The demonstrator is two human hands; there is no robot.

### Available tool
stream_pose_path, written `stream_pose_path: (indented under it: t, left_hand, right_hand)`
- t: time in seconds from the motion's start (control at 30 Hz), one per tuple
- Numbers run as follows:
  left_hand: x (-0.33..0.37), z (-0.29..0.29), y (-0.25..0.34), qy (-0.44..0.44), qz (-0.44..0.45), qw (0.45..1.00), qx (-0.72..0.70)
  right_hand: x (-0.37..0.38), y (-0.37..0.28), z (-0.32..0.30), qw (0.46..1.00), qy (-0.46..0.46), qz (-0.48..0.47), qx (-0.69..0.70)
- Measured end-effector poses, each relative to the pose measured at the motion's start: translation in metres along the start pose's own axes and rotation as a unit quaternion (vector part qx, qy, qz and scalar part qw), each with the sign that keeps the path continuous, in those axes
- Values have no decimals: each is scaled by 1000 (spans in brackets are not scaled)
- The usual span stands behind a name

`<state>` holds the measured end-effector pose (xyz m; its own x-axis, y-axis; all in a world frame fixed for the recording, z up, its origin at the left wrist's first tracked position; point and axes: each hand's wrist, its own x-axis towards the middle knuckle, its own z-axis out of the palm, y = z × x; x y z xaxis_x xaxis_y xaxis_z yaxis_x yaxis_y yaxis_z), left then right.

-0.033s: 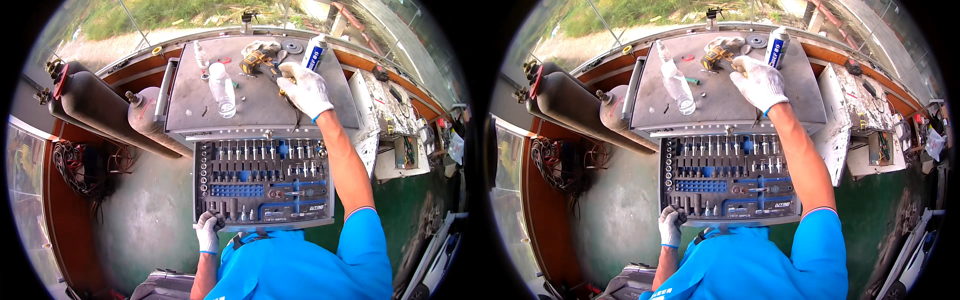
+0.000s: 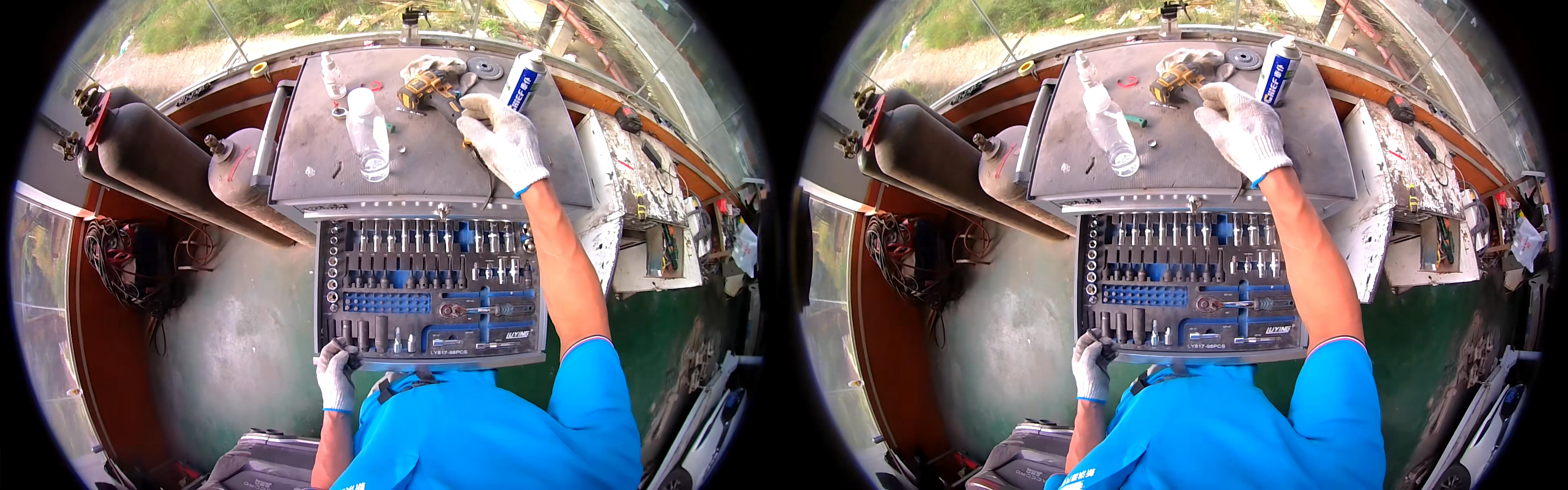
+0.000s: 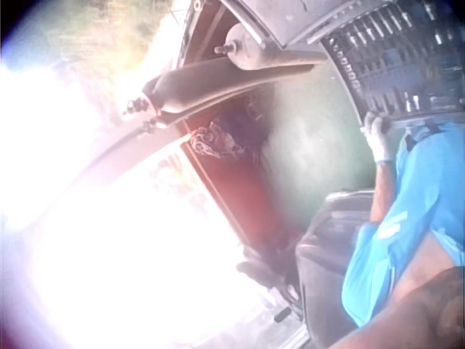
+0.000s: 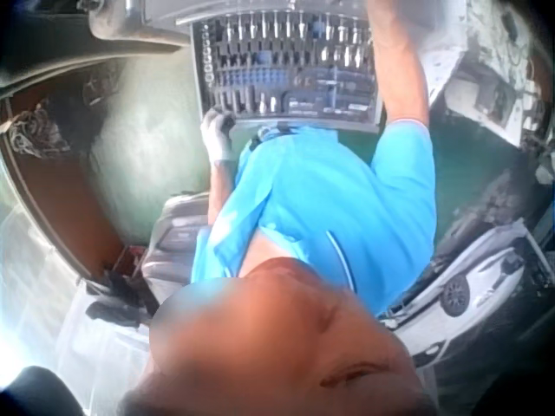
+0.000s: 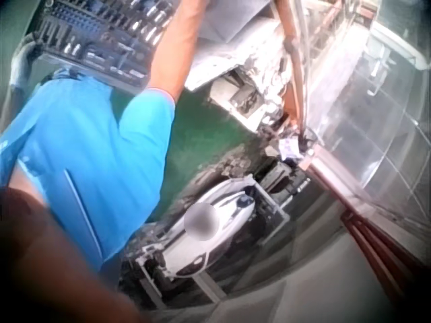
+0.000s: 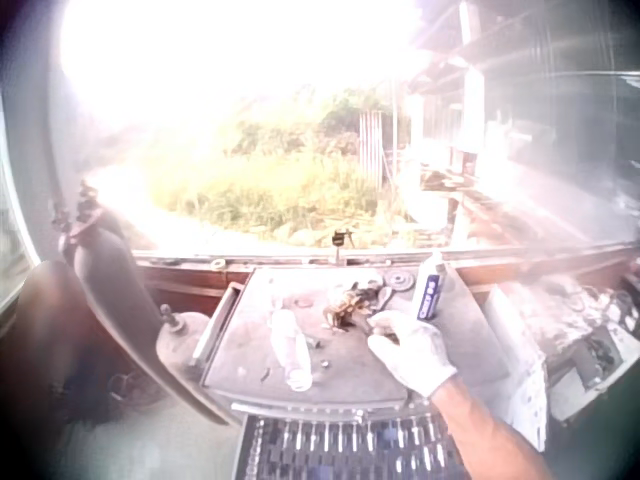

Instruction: The person selects a socket and a cordless impact driver from a tool chest, then walks to a blue SUV in a garage. They use the impact driver to remove multiple screws from the rear bumper area, working along the lower edge and side of the bumper.

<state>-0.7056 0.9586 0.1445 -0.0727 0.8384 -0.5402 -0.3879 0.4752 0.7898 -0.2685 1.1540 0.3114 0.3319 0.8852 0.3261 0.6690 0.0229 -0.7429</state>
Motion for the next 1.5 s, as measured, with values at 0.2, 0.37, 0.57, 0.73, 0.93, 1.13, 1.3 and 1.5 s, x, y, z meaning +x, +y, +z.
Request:
stream_pose_path:
  t: [0.2, 0.37, 0.57, 0.73, 0.93, 1.13, 1.3, 1.5]
  left_hand:
    - [-13, -18, -3, 73, -11, 981, 178]
    - [-6, -27, -15, 62, -5, 958, 279]
    - [3, -36, -17, 30, 2, 922, 385]
    - [10, -48, -14, 1, -7, 890, 456]
    - [14, -54, -15, -14, -3, 870, 492]
    - [16, -63, -23, -26, 37, 862, 505]
    - [13, -64, -34, -18, 87, 878, 470]
    - [9, -62, -31, -8, 46, 881, 471]
  right_hand:
    - [-88, 5, 34, 938, -164, 134, 274]
    - [-171, 71, 29, 946, -104, 236, 198]
    - [-262, 159, -9, 894, 63, 392, 205]
    - [-290, 164, -20, 934, 57, 352, -11]
    - [-277, 157, 25, 957, -78, 268, -82]
    - [-231, 147, 82, 844, -242, 420, -230]
    - [-225, 129, 97, 828, -140, 497, -220]
    - [-222, 120, 92, 827, -118, 502, -226]
